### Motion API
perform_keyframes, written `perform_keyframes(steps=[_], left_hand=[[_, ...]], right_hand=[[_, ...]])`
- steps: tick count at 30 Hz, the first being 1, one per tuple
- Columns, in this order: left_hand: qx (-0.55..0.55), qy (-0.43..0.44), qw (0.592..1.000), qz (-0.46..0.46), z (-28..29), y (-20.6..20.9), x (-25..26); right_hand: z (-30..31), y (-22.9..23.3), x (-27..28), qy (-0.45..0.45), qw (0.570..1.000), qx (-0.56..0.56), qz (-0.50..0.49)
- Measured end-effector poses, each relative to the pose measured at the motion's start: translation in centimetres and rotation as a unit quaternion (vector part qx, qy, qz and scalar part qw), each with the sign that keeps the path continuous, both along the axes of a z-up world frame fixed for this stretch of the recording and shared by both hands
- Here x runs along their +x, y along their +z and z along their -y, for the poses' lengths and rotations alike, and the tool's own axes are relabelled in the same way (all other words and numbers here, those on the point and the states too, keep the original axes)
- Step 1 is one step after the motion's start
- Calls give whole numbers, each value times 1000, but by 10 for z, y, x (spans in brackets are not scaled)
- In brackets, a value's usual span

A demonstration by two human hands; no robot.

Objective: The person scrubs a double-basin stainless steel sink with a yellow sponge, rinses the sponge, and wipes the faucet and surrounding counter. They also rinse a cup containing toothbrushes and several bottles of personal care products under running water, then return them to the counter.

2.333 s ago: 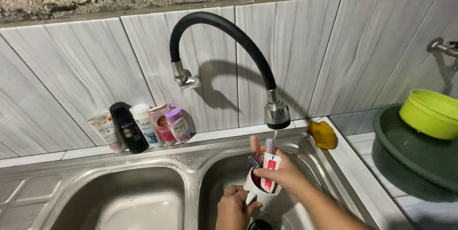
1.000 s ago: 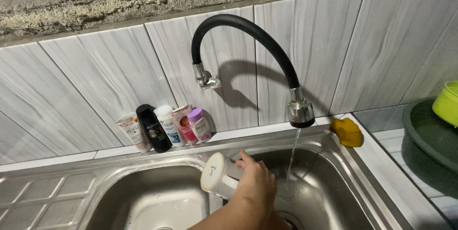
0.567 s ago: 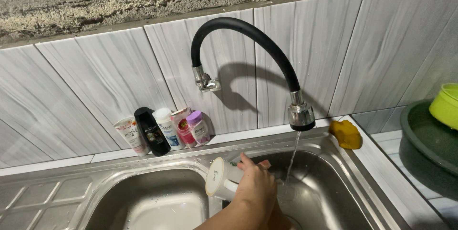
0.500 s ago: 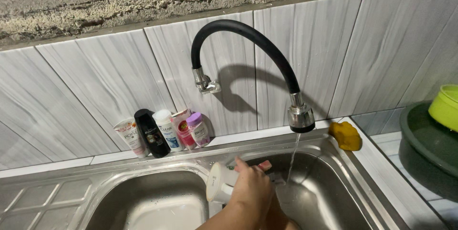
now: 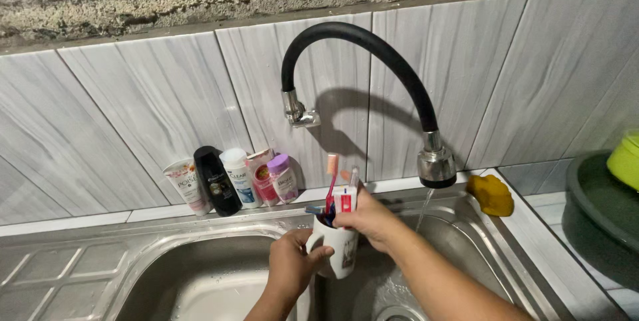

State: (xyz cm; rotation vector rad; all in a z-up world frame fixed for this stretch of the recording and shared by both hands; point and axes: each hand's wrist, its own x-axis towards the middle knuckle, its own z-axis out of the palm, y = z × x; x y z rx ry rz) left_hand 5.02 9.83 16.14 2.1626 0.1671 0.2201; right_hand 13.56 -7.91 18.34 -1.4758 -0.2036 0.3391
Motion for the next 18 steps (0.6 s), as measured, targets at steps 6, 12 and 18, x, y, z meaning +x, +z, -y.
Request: perform_keyframes(steps=[6, 12, 18], left_hand=[[-114, 66, 983, 130, 8, -15, 12], [-64, 148, 966, 201, 22, -19, 24], [-73, 232, 961, 133, 40, -33, 37]], right_hand=[[7, 15, 14, 18, 998, 61, -13], [1, -6, 15, -12, 999, 35, 16], [-15, -22, 9, -10, 982, -59, -177]])
